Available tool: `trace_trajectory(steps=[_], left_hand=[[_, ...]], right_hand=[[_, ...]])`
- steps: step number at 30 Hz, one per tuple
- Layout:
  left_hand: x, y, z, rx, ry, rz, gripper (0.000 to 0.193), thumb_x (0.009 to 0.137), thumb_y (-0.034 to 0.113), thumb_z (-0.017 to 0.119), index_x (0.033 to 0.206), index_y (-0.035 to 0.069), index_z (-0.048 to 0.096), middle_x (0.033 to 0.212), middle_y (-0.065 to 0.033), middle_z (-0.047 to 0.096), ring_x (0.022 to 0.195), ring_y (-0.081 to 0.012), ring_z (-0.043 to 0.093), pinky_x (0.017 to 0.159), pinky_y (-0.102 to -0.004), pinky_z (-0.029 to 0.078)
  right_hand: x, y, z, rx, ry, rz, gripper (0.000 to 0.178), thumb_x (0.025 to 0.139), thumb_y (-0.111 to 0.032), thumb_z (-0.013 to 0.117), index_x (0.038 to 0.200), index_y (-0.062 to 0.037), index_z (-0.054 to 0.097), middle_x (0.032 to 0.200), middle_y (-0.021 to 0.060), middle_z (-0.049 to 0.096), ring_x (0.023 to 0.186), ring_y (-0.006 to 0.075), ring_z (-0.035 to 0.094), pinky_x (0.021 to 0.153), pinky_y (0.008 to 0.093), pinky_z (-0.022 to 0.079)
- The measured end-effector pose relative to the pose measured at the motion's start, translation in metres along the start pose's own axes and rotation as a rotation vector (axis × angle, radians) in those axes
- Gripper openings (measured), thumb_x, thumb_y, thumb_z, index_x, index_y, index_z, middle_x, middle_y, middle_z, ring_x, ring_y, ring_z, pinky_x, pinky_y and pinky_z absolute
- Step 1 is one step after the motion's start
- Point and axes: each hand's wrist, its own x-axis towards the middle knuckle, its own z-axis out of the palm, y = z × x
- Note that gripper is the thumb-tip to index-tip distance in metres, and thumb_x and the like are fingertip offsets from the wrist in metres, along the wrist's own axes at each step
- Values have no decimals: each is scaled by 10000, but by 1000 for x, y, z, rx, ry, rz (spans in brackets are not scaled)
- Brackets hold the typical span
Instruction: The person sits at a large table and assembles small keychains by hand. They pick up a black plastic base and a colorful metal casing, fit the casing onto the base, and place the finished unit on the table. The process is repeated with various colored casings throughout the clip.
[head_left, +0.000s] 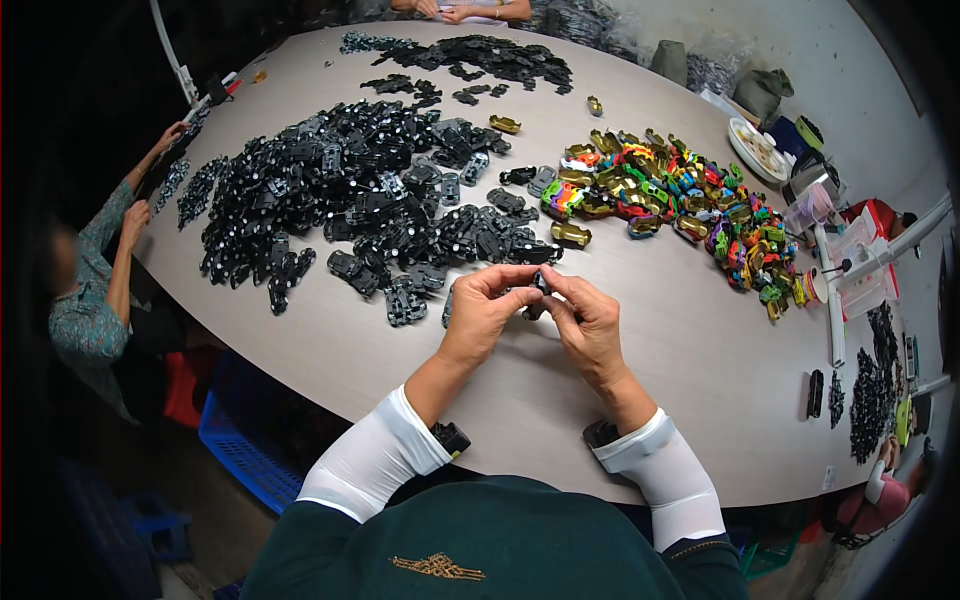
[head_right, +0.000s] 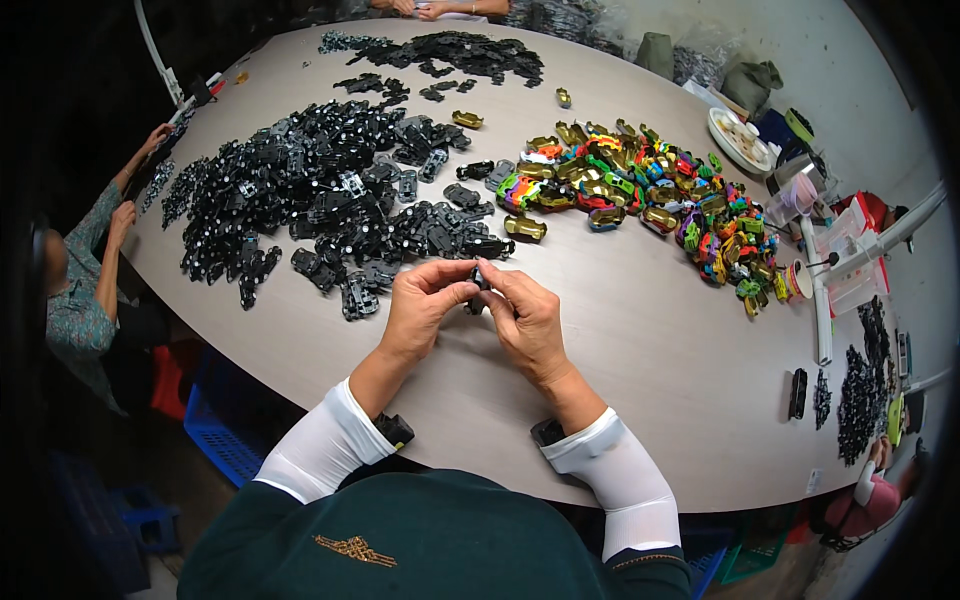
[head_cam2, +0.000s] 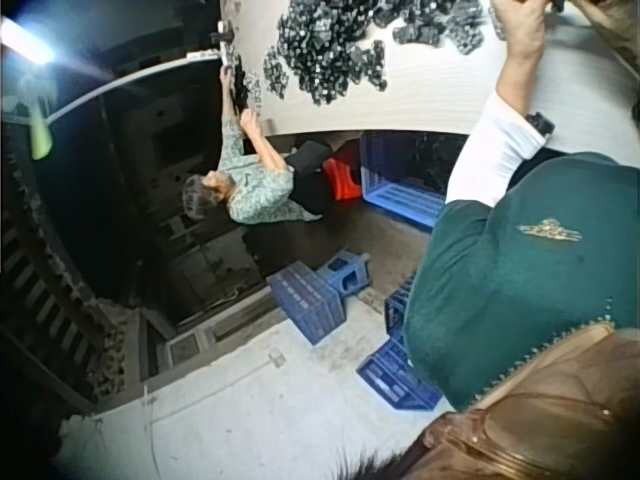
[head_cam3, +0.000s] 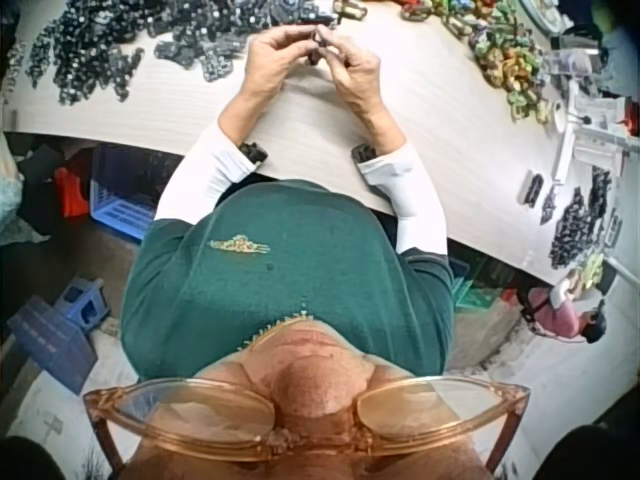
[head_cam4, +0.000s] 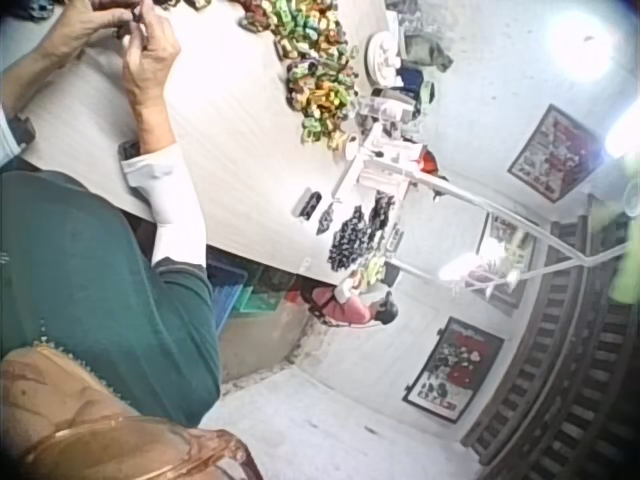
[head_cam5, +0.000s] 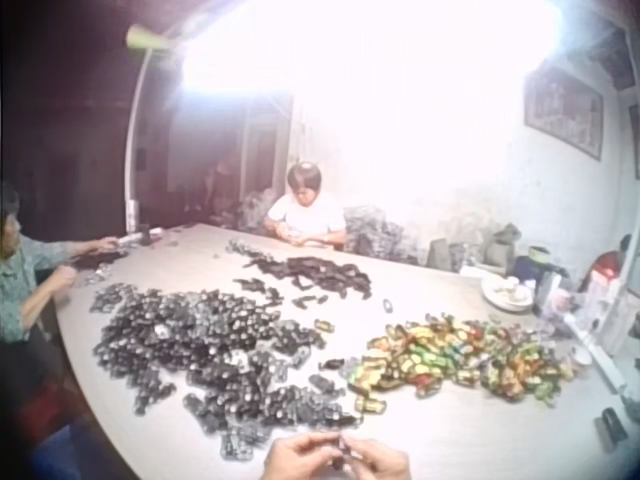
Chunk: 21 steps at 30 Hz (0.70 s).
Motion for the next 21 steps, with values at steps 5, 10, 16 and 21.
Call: trace_trajectory(steps=[5,10,16,21], left_hand=[[-1,-1,0,64,22,35,269,849,8,702,1117,-11,688,1035,-73,708,866,-81,637,794,-222,524],[-4,1,8,274,-19,177,252,892,-2,646,1141,-2,681,1174,-110,666,972,-131,647,844,-248,536],[-3,0,4,55,-55,-120,286,914,52,641,1196,12,646,1065,-60,685,963,-110,644,802,-240,545],[5,-6,-6,-32,-4,-205,185,936,111,630,1097,28,665,985,-34,670,818,-71,593,694,-213,487]], right_hand=[[-1,5,0,42,-9,16,428,811,62,660,1222,-60,646,921,116,690,746,189,653,673,286,507],[-5,8,3,184,88,189,376,844,49,645,1213,-26,638,906,94,695,723,108,629,630,239,498],[3,7,-1,183,113,363,314,872,-59,676,1161,36,593,796,31,625,650,52,548,538,193,434],[10,22,-28,577,-73,842,231,940,-183,603,1073,5,606,771,6,560,628,71,496,514,240,397]])
